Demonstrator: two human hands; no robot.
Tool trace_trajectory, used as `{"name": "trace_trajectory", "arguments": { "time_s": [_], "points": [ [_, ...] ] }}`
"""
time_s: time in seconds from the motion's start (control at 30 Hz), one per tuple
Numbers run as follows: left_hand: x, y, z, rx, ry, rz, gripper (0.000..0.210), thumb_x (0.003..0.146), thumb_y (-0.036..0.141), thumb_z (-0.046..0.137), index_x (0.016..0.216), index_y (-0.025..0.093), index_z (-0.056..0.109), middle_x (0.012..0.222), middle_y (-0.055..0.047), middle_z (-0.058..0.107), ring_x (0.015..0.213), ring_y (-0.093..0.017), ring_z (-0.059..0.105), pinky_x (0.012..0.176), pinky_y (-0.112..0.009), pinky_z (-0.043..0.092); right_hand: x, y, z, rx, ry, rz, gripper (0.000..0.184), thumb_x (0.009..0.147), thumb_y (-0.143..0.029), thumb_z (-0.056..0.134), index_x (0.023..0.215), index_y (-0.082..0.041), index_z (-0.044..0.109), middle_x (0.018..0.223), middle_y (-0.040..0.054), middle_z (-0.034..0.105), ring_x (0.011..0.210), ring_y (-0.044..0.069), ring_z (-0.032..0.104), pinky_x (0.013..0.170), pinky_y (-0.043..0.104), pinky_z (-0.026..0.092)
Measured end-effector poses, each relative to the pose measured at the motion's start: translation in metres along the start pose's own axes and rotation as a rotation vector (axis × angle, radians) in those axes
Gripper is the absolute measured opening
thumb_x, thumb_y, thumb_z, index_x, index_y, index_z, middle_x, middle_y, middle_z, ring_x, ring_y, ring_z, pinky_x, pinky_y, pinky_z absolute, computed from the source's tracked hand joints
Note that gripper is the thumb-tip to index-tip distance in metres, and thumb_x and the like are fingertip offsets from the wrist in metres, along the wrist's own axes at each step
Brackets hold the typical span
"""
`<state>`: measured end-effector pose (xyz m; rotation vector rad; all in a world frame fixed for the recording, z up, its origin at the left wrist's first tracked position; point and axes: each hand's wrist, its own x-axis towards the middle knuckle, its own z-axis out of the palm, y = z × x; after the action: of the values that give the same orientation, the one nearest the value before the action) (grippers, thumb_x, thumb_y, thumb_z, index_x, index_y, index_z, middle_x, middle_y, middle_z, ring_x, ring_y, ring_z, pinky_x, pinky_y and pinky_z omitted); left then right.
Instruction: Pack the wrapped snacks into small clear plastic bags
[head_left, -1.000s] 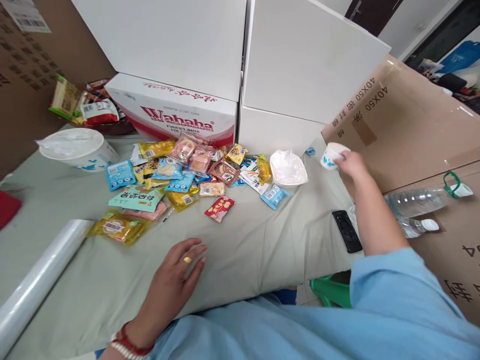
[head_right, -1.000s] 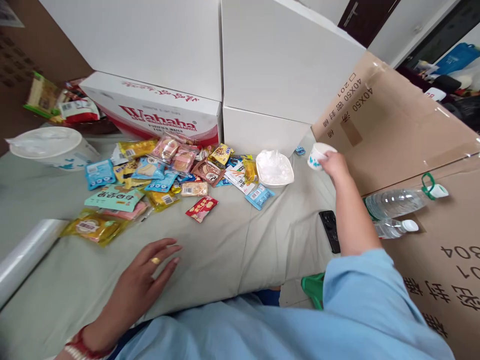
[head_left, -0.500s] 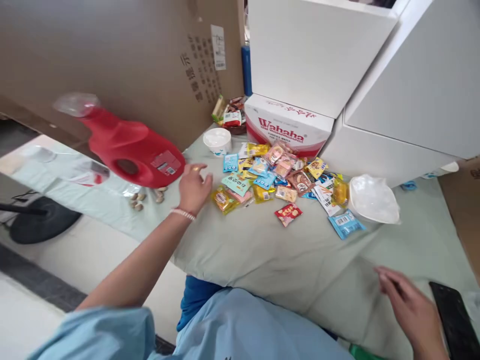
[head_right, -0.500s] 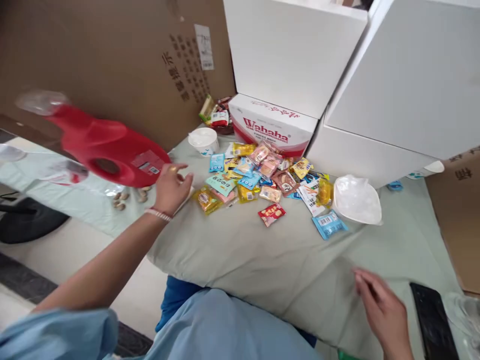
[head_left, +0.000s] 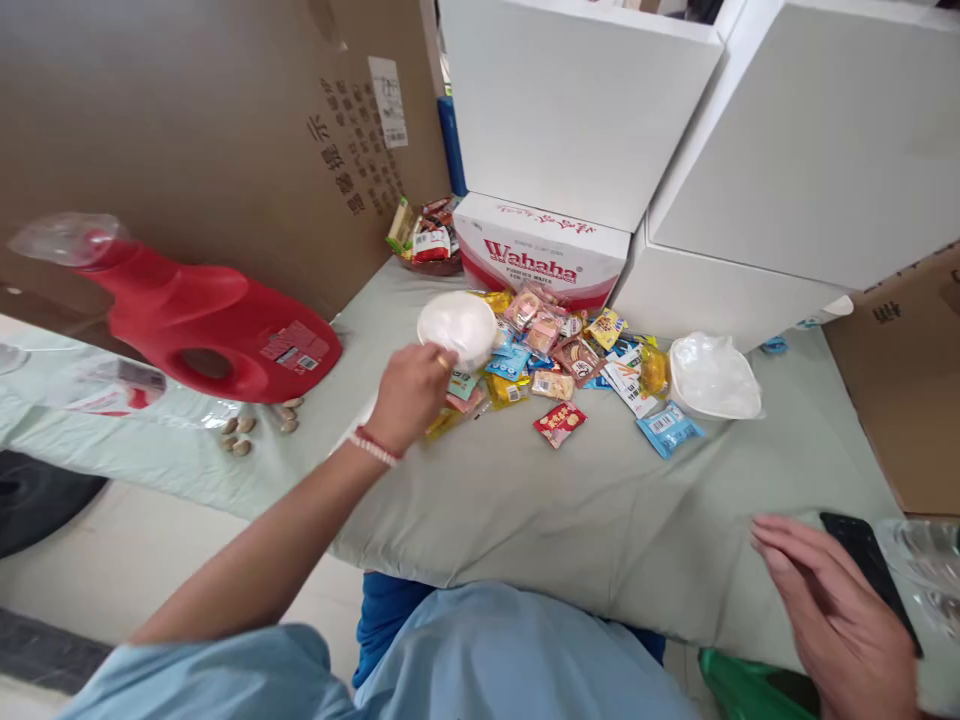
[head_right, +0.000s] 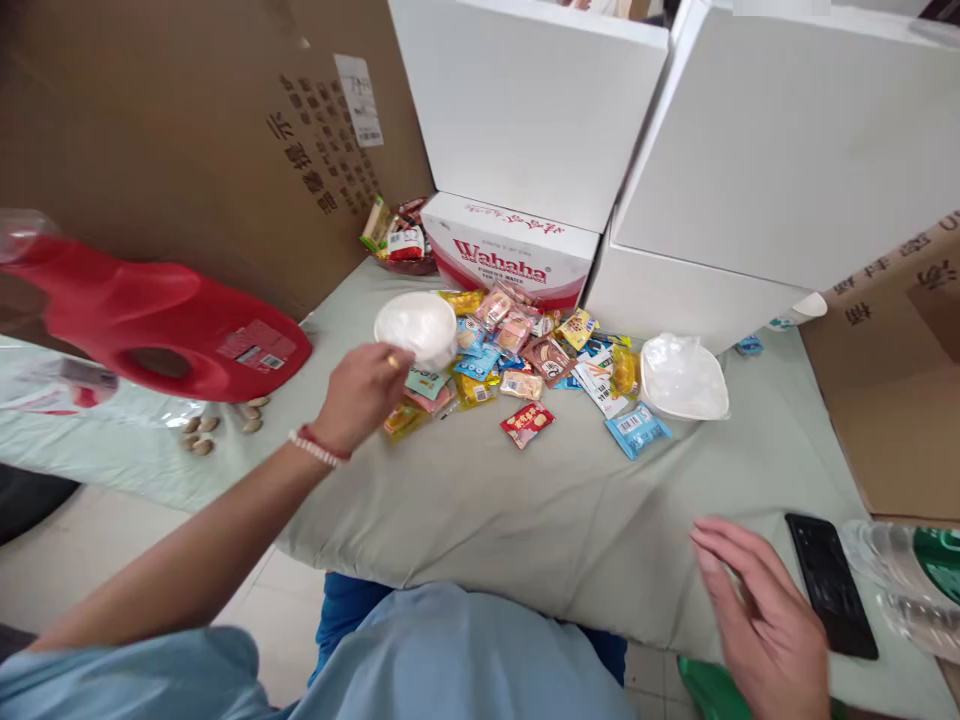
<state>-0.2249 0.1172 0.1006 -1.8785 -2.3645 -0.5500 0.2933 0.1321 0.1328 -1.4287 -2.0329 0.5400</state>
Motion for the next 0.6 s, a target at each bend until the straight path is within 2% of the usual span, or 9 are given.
{"name": "trace_trajectory", "arguments": {
  "time_s": [0.07,0.13,0.2,0.23,0.3,0.37,0.47,0.6],
  "points": [
    [-0.044,0.044,0.001,-0.026,-0.038,0.263,0.026,0.105,0.021,0.046,0.105,0.016,0.072,0.1,-0.01,0.072,0.092,-0.024,0.062,0.086,-0.041,0.049,0.028,-0.049,0.022,0.104,-0.061,-0.236,0.025,0.098,-0.029,0.063,0.12,-0.037,0.071,0.131,0.0082,0.07,0.118,0.031,0.069,0.099,0.052,0.06],
    [-0.083,0.084,0.006,-0.115,-0.047,0.414,0.029,0.103,0.013,0.046,0.118,0.019,0.07,0.106,-0.011,0.073,0.096,-0.024,0.062,0.092,-0.044,0.05,0.056,-0.087,0.05,0.167,-0.196,-0.47,0.031,0.099,-0.023,0.06,0.127,-0.034,0.068,0.134,0.0089,0.069,0.122,0.029,0.067,0.106,0.051,0.056],
    [-0.112,0.113,0.015,-0.212,-0.095,0.49,0.034,0.1,0.009,0.048,0.125,0.021,0.067,0.11,-0.01,0.073,0.099,-0.024,0.062,0.095,-0.045,0.051,0.079,-0.108,0.081,0.107,-0.489,-0.581,0.032,0.101,-0.019,0.056,0.13,-0.028,0.067,0.136,0.0107,0.068,0.127,0.028,0.065,0.11,0.049,0.054],
    [-0.123,0.123,0.022,-0.25,-0.114,0.508,0.035,0.099,0.007,0.049,0.126,0.021,0.067,0.113,-0.011,0.072,0.102,-0.024,0.062,0.095,-0.045,0.052,0.087,-0.113,0.096,0.029,-0.651,-0.583,0.033,0.1,-0.016,0.056,0.13,-0.024,0.067,0.136,0.0126,0.068,0.125,0.028,0.066,0.108,0.047,0.055],
    [-0.136,0.134,0.036,-0.297,-0.116,0.515,0.035,0.098,0.006,0.05,0.124,0.021,0.067,0.122,-0.013,0.07,0.11,-0.025,0.062,0.094,-0.043,0.055,0.095,-0.114,0.123,-0.18,-0.886,-0.531,0.041,0.096,-0.013,0.061,0.137,-0.015,0.061,0.141,0.0186,0.063,0.116,0.03,0.071,0.099,0.045,0.059],
    [-0.141,0.135,0.05,-0.321,-0.067,0.488,0.032,0.099,0.006,0.049,0.121,0.02,0.067,0.129,-0.015,0.067,0.116,-0.025,0.062,0.093,-0.041,0.057,0.094,-0.111,0.143,-0.343,-0.99,-0.486,0.052,0.093,-0.014,0.064,0.144,-0.009,0.053,0.144,0.0234,0.06,0.11,0.031,0.073,0.091,0.044,0.061],
    [-0.142,0.13,0.061,-0.344,-0.01,0.43,0.027,0.102,0.012,0.049,0.123,0.02,0.063,0.126,-0.013,0.067,0.111,-0.022,0.066,0.088,-0.035,0.06,0.09,-0.11,0.16,-0.453,-1.014,-0.457,0.057,0.091,-0.018,0.067,0.145,-0.004,0.051,0.136,0.0249,0.065,0.111,0.034,0.073,0.087,0.042,0.061],
    [-0.139,0.123,0.062,-0.4,-0.014,0.339,0.034,0.102,0.015,0.052,0.136,0.02,0.052,0.118,-0.011,0.069,0.101,-0.02,0.07,0.085,-0.033,0.061,0.092,-0.115,0.169,-0.518,-1.043,-0.407,0.042,0.089,-0.017,0.068,0.13,-0.007,0.064,0.121,0.0229,0.073,0.11,0.033,0.073,0.084,0.038,0.059]
  ]
}}
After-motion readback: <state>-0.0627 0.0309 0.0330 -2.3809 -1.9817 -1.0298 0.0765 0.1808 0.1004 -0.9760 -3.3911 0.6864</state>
